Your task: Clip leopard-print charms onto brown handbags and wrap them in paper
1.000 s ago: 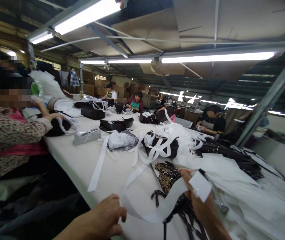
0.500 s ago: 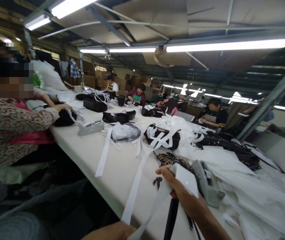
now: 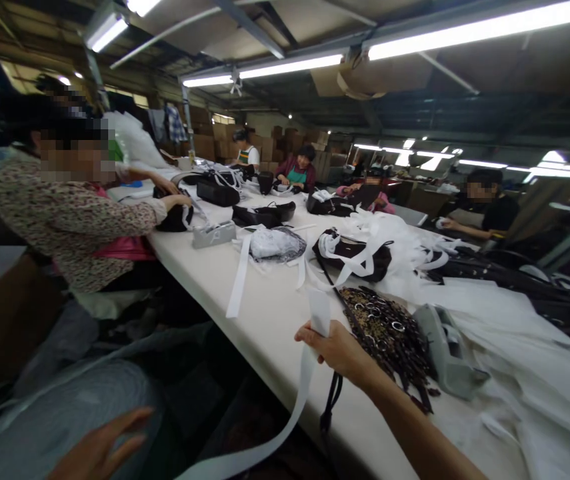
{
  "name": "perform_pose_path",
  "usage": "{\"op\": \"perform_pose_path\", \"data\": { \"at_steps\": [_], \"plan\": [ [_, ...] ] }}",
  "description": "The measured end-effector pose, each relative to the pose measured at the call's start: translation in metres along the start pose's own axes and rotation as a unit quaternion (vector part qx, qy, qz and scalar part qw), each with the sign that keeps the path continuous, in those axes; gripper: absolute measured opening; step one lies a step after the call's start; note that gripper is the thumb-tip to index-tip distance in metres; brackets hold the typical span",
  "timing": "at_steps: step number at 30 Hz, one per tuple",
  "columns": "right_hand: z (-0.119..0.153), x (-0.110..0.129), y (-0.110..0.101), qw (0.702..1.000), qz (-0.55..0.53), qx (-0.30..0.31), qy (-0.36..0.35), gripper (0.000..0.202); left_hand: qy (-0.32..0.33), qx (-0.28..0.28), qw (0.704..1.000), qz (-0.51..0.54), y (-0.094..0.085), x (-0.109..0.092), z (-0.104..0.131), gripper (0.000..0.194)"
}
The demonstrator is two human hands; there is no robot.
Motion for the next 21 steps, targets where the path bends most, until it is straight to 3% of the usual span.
{"op": "perform_pose_path", "data": {
  "at_steps": [1,2,5,7,9,12,15,18,21],
  "plan": [
    [0.0,0.001,0.014,1.0,-0.002,0.019,-0.002,0.028,-0.005,0.005,1.0,0.01,0.006,-0.006,-0.008,0.025],
    [0.0,0.002,0.026,0.999,-0.006,0.035,-0.006,0.027,0.029,0.0,0.998,0.051,0.011,-0.027,-0.014,0.032],
    [0.005,0.008,0.048,0.998,-0.033,0.055,-0.029,0.025,0.137,0.067,0.969,0.196,0.049,-0.119,-0.024,0.054],
    [0.01,0.009,0.051,0.997,-0.047,0.048,-0.032,0.023,0.173,0.142,0.932,0.284,0.078,-0.179,-0.021,0.05],
    [0.016,0.005,0.048,0.998,-0.055,0.034,-0.015,0.025,0.175,0.196,0.891,0.37,0.099,-0.218,-0.015,0.032],
    [0.026,-0.005,0.044,0.997,-0.07,0.03,0.012,0.03,0.117,0.25,0.851,0.446,0.121,-0.231,-0.012,0.029],
    [0.033,-0.012,0.039,0.994,-0.092,0.055,0.008,0.03,0.094,0.253,0.835,0.48,0.123,-0.222,-0.016,0.03],
    [0.037,-0.016,0.02,0.993,-0.08,0.082,-0.003,0.05,0.081,0.229,0.849,0.469,0.117,-0.21,-0.025,0.026],
    [0.038,-0.013,-0.006,0.996,0.004,0.091,-0.025,0.043,0.031,0.229,0.872,0.432,0.119,-0.195,-0.033,0.025]
  ]
}}
Point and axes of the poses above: each hand's wrist, its own z-axis away from the middle knuckle, its own y-axis out of the palm, x = y × z, the point moved 10 cm from there along -z, towards the middle knuckle, and after that the axes turned 14 degrees about -y, right-handed, at the moved point
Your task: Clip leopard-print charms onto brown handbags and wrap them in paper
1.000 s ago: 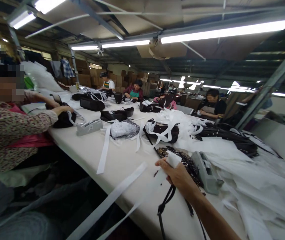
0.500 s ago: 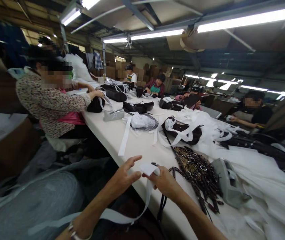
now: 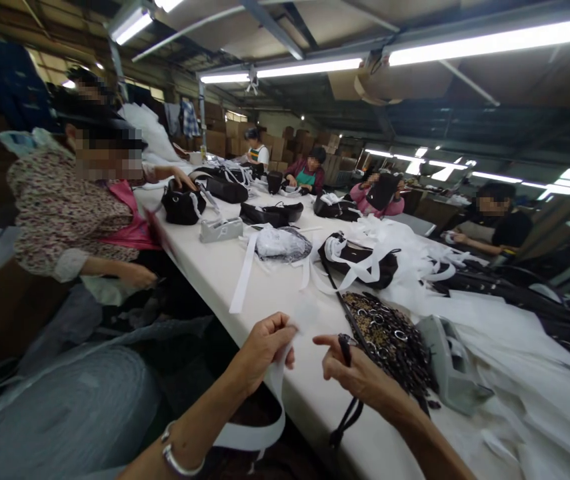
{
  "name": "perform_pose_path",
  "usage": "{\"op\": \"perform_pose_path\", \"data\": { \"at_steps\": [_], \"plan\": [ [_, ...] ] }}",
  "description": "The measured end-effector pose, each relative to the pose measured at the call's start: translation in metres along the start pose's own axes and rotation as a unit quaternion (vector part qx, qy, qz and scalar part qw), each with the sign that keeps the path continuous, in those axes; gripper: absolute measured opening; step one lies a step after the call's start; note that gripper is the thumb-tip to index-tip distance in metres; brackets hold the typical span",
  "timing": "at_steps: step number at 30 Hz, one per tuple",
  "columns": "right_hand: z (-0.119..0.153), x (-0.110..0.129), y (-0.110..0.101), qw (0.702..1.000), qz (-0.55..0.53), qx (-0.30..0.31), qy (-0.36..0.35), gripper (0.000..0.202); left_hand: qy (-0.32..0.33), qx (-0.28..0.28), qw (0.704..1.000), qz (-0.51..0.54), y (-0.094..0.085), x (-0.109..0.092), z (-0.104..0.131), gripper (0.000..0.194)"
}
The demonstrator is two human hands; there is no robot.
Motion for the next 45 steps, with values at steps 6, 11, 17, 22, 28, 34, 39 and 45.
{"op": "perform_pose_path", "data": {
  "at_steps": [6,11,17,22,28,34,39,45],
  "plan": [
    [0.046,-0.029,0.07,0.971,-0.009,0.227,0.074,0.034,0.003,-0.045,0.996,-0.073,-0.02,0.004,0.002,0.036],
    [0.082,-0.083,0.14,0.961,-0.149,0.181,0.148,0.037,0.019,-0.053,0.991,-0.124,-0.033,0.003,0.008,0.039],
    [0.074,-0.095,0.152,0.975,-0.192,0.054,0.098,0.015,0.043,-0.09,0.973,-0.209,-0.052,0.0,0.016,0.038],
    [0.069,-0.074,0.142,0.99,0.045,0.134,-0.006,0.016,0.033,-0.064,0.98,-0.187,-0.06,0.007,0.022,0.036],
    [0.076,-0.087,0.137,0.986,0.053,0.149,0.058,0.018,0.023,-0.053,0.996,-0.062,-0.08,0.025,0.03,0.029],
    [0.071,-0.097,0.098,0.959,-0.102,0.069,0.255,0.027,0.061,-0.023,0.998,0.024,-0.096,0.031,0.033,0.025],
    [0.033,-0.044,0.055,0.985,-0.034,0.082,0.15,0.042,0.047,0.013,0.998,0.043,-0.093,0.043,0.033,0.035],
    [0.008,0.04,0.028,0.987,0.1,0.096,0.085,0.035,0.018,0.022,1.0,0.012,-0.095,0.064,0.03,0.034]
  ]
}}
Point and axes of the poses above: each hand's wrist, its own z-axis away from the middle knuckle, its own y-axis out of the palm, x = y × z, the point moved 10 cm from there along -z, towards the middle knuckle, and after that the axes turned 14 degrees about -y, right-handed, at the moved point
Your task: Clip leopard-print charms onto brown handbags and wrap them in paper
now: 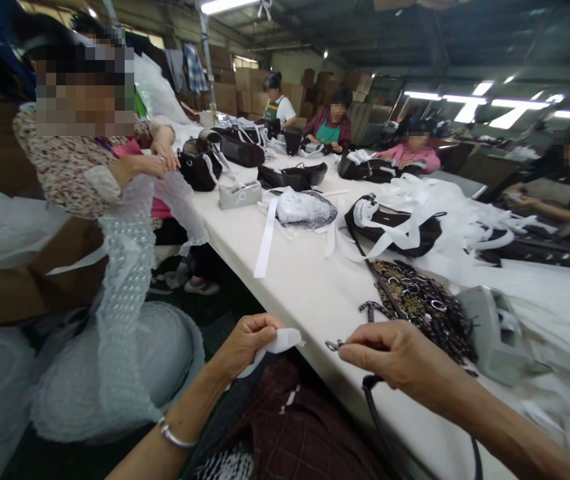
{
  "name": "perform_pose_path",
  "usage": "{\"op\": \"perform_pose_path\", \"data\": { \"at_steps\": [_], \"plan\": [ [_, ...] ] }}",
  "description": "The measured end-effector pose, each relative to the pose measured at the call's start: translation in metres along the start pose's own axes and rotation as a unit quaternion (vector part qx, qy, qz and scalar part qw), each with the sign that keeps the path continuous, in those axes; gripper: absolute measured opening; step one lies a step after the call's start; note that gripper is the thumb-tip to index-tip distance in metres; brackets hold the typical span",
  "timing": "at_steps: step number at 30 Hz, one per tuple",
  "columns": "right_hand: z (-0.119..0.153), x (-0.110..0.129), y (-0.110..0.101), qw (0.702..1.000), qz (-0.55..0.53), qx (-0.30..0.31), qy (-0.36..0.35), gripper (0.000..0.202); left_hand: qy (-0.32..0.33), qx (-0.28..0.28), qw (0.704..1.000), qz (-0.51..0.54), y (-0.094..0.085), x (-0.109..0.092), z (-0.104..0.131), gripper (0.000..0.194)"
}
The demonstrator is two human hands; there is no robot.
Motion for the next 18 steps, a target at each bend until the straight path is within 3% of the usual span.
{"op": "perform_pose_path", "data": {
  "at_steps": [3,6,18],
  "plan": [
    [0.001,0.039,-0.011,0.998,0.038,-0.012,-0.043,0.034,-0.008,0.001,0.999,-0.036,0.001,0.003,0.0,0.033],
    [0.0,0.062,-0.008,0.996,0.056,0.006,-0.071,0.033,-0.01,0.004,0.998,-0.057,0.004,0.002,0.001,0.034],
    [-0.016,0.071,0.02,0.988,0.078,0.108,-0.076,0.022,-0.016,0.048,0.998,-0.034,0.015,0.002,0.007,0.037]
  ]
}}
Point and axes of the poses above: each hand's wrist, its own z-axis away from the middle knuckle, its own y-axis out of the palm, x = y × z, the point moved 10 cm from there along -z, towards the middle knuckle, and after that the axes turned 14 degrees about -y, right-handed, at the moved point
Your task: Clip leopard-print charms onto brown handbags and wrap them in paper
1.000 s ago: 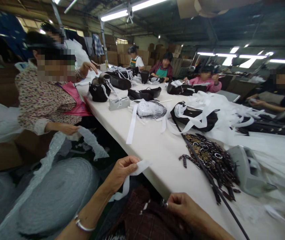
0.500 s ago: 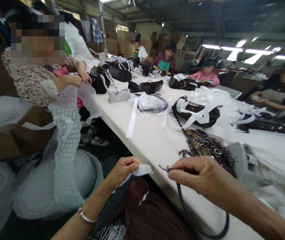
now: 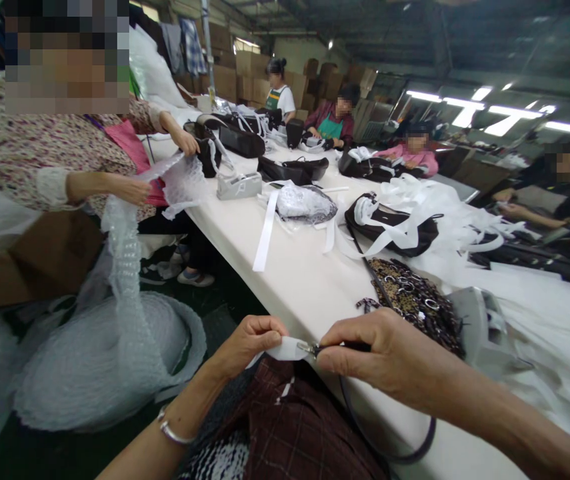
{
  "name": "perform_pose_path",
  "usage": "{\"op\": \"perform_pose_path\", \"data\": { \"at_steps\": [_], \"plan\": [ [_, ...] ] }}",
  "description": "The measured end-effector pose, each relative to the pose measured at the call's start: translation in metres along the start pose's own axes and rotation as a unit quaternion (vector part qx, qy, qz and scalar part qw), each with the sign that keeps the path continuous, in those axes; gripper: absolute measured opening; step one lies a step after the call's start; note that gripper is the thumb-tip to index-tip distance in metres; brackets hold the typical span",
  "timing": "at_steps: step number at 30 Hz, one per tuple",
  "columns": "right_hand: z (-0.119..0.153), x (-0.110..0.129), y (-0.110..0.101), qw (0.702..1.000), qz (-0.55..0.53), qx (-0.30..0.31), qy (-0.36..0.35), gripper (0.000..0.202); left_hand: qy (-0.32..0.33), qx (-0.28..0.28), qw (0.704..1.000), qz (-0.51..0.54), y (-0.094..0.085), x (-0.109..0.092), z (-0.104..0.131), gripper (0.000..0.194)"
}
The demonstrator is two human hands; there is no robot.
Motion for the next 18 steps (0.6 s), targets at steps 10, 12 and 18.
{"op": "perform_pose_path", "data": {
  "at_steps": [10,12,18],
  "plan": [
    [-0.002,-0.003,0.009,0.998,0.001,0.059,0.005,0.022,-0.013,0.02,1.0,0.001,0.009,0.002,-0.001,0.039],
    [-0.003,-0.008,0.007,0.998,0.019,0.055,0.011,0.019,-0.037,0.03,0.999,-0.026,0.015,0.006,0.001,0.044],
    [-0.008,-0.01,-0.004,0.993,0.116,0.032,0.001,0.016,-0.05,0.056,0.993,-0.086,0.032,0.001,0.011,0.044]
  ]
}}
Point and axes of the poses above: each hand's wrist, its own z-axis away from the middle knuckle, its own y-axis out of the palm, x = y × z, the point moved 10 cm from there along -z, towards the middle knuckle, and after that the axes turned 14 degrees about -y, right-handed, at the moved point
